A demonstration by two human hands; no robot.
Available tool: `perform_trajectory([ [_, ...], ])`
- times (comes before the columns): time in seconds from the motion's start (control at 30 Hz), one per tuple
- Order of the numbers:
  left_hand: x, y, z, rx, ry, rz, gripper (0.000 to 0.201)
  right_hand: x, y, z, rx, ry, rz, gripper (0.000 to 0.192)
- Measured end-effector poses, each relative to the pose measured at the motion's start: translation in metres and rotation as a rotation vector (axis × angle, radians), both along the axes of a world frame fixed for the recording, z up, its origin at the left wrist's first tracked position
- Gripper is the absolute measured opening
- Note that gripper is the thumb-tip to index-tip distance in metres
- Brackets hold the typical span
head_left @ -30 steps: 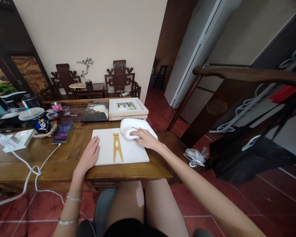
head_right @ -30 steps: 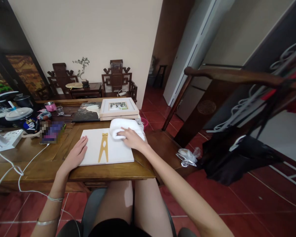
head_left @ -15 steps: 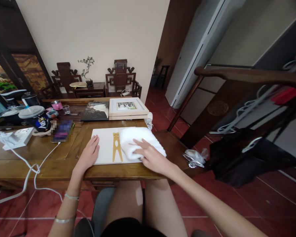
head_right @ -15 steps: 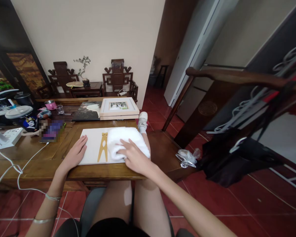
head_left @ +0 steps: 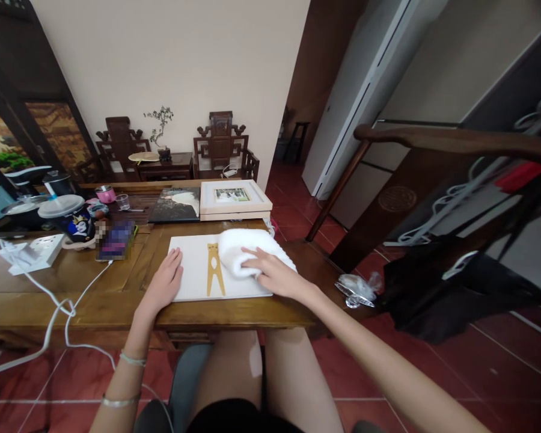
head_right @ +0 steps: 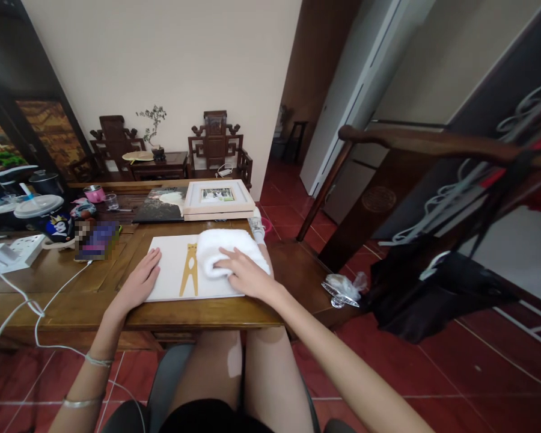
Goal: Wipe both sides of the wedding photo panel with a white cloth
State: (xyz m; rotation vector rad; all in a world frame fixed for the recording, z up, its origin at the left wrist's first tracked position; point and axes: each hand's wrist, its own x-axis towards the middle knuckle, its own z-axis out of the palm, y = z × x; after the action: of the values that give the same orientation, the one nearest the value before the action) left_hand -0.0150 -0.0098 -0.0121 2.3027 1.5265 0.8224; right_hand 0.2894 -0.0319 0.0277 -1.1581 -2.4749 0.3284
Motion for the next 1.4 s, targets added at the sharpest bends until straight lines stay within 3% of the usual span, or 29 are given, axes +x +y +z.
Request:
perform_trajectory([
  [0.13, 0.0, 0.0, 0.001, -0.007, 0.008, 0.013, 0.054, -0.016, 0.042, -0.009, 0.066, -0.015, -0.087, 0.057],
  [0.23, 0.0, -0.001, 0.001, 0.001, 0.008, 0.004, 0.052, -0.023, 0.044, -0.012, 0.099, -0.029, -0.141, 0.056],
  [0.33, 0.001, -0.002, 0.001, 0.002, 0.009, -0.003, 0.052, -0.023, 0.02, -0.015, 0.116, -0.036, -0.127, 0.055],
  [0.47, 0.002, -0.002, 0.001, -0.002, 0.011, -0.008, 0.052, -0.017, -0.032, -0.012, 0.089, -0.026, -0.066, 0.056],
  [0.6, 0.003, -0.003, 0.002, -0.004, 0.016, -0.003, 0.053, -0.008, -0.076, 0.007, -0.005, -0.073, 0.007, 0.058],
  [0.7, 0.003, -0.002, 0.002, -0.002, 0.027, -0.003, 0.054, -0.001, -0.086, 0.023, -0.096, -0.103, 0.053, 0.057],
  [0.83, 0.002, -0.001, 0.001, -0.003, 0.029, -0.002, 0.054, -0.003, -0.06, 0.021, -0.113, -0.078, 0.036, 0.06],
  [1.0, 0.001, -0.001, 0.001, 0.0, 0.021, -0.012, 0.053, -0.027, 0.015, 0.001, -0.07, -0.057, -0.06, 0.06],
  [1.13, 0.001, -0.002, 0.001, -0.004, 0.035, -0.009, 0.054, -0.057, 0.057, 0.002, -0.05, -0.022, -0.174, 0.058],
  [1.23, 0.0, -0.001, -0.001, 0.015, 0.024, -0.017, 0.053, -0.08, 0.055, 0.008, -0.02, -0.062, -0.206, 0.056],
  [1.4, 0.0, 0.0, -0.002, 0.03, 0.021, -0.028, 0.053, -0.097, 0.005, 0.014, 0.023, -0.234, -0.129, 0.051],
])
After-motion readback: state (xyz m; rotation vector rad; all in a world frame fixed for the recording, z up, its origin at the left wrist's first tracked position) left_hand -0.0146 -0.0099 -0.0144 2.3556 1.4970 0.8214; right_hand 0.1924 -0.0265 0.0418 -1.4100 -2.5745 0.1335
